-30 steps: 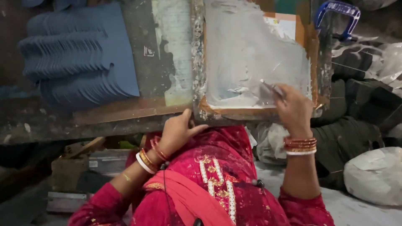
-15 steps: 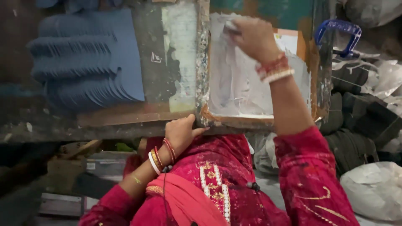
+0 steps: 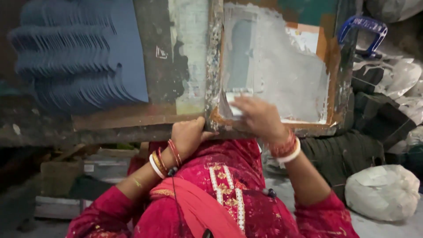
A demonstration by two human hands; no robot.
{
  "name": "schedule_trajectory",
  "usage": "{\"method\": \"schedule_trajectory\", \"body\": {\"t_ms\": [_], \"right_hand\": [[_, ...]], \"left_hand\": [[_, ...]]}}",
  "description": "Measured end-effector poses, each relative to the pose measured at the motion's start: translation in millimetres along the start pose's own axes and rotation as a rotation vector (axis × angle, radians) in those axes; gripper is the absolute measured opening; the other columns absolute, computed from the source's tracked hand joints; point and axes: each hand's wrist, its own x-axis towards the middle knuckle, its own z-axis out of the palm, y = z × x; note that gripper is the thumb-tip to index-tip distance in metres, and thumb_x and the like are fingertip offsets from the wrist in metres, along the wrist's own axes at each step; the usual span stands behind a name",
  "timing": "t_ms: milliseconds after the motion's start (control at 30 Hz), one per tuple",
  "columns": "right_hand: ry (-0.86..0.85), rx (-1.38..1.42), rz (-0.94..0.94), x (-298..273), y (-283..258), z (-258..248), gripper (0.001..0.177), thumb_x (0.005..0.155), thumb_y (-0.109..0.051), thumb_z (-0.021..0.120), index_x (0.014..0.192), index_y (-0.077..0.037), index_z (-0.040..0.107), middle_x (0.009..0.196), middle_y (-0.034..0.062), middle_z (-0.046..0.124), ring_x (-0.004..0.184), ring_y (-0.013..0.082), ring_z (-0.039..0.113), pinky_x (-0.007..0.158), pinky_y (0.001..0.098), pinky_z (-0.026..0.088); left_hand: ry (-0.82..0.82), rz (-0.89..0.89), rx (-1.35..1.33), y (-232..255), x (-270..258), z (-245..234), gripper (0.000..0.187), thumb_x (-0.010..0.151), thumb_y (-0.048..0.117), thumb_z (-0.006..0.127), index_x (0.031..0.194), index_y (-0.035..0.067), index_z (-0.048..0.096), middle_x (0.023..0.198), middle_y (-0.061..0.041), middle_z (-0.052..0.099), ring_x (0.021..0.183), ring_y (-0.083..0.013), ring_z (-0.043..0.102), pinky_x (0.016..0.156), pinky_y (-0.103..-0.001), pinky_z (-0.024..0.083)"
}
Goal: The person performs screen printing on blue shoe insoles. They place an insole on a wooden frame, apply white ink with a squeegee, and then remove the printed insole to place it on a pile. This process is repeated continuously.
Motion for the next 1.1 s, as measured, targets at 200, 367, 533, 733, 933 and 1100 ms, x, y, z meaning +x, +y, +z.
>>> {"method": "schedule_trajectory", "body": {"t_ms": [200,367,533,733,933,1100], "right_hand": [[0.014,0.147,0.142,-80.6,3.8,-6.1,0.042,0.085,-0.002,0.071,0.125,-0.014,0.075,0.124,0.0071,0.076,0.105,0.0227,0.076,0.088,0.0339,0.061],[0.639,0.284,0.394,-99.4,-23.1,-9.1,0.022,0.101,-0.011,0.071,0.123,-0.010,0.074,0.118,0.0135,0.078,0.102,0.0220,0.076,0.083,0.0320,0.058],[1.072,0.113,-0.004,-96.0,-11.7,-27.8,0.037,0.105,-0.029,0.069,0.130,-0.002,0.060,0.125,0.0175,0.068,0.115,0.0297,0.070,0.097,0.0410,0.059],[1.308,-0.263,0.080,-117.5,22.2,-79.3,0.030,0.109,-0.022,0.054,0.124,0.004,0.055,0.119,0.0224,0.065,0.102,0.0313,0.067,0.082,0.0478,0.052],[1.491,-0.345,0.032,-159.3,79.8,-59.6,0.060,0.109,-0.049,0.038,0.128,0.006,0.049,0.124,0.0260,0.059,0.110,0.0369,0.062,0.093,0.0535,0.053],[1.413,-0.415,0.092,-210.9,91.9,-50.7,0.058,0.111,-0.046,0.036,0.131,0.007,0.050,0.124,0.0242,0.058,0.107,0.0350,0.060,0.093,0.0493,0.054]], "left_hand": [[0.049,-0.137,-0.032,21.8,-5.5,-28.4,0.060,0.067,0.067,0.080,0.068,0.008,0.069,0.062,-0.017,0.069,0.061,-0.0351,0.069,0.054,-0.045,0.052],[0.207,0.155,-0.754,43.6,-12.7,-41.2,0.036,0.072,0.032,0.092,0.095,0.008,0.078,0.083,-0.007,0.078,0.068,-0.0202,0.077,0.063,-0.030,0.059],[0.252,0.732,-0.688,92.5,2.4,-109.3,0.042,0.076,0.024,0.089,0.110,0.006,0.073,0.100,-0.014,0.075,0.090,-0.0280,0.073,0.077,-0.035,0.057],[0.351,0.183,-0.002,17.5,127.4,-50.6,0.023,0.095,0.024,0.064,0.116,0.016,0.070,0.112,-0.014,0.075,0.102,-0.0288,0.074,0.088,-0.042,0.055],[0.765,0.264,0.064,21.2,187.8,-10.1,0.043,0.085,0.022,0.060,0.125,0.007,0.057,0.105,-0.023,0.071,0.096,-0.0404,0.069,0.083,-0.050,0.052],[0.565,0.285,-0.226,-23.4,277.7,-65.4,0.028,0.080,0.011,0.062,0.106,0.006,0.071,0.090,-0.024,0.071,0.086,-0.0465,0.068,0.078,-0.054,0.053]]}}
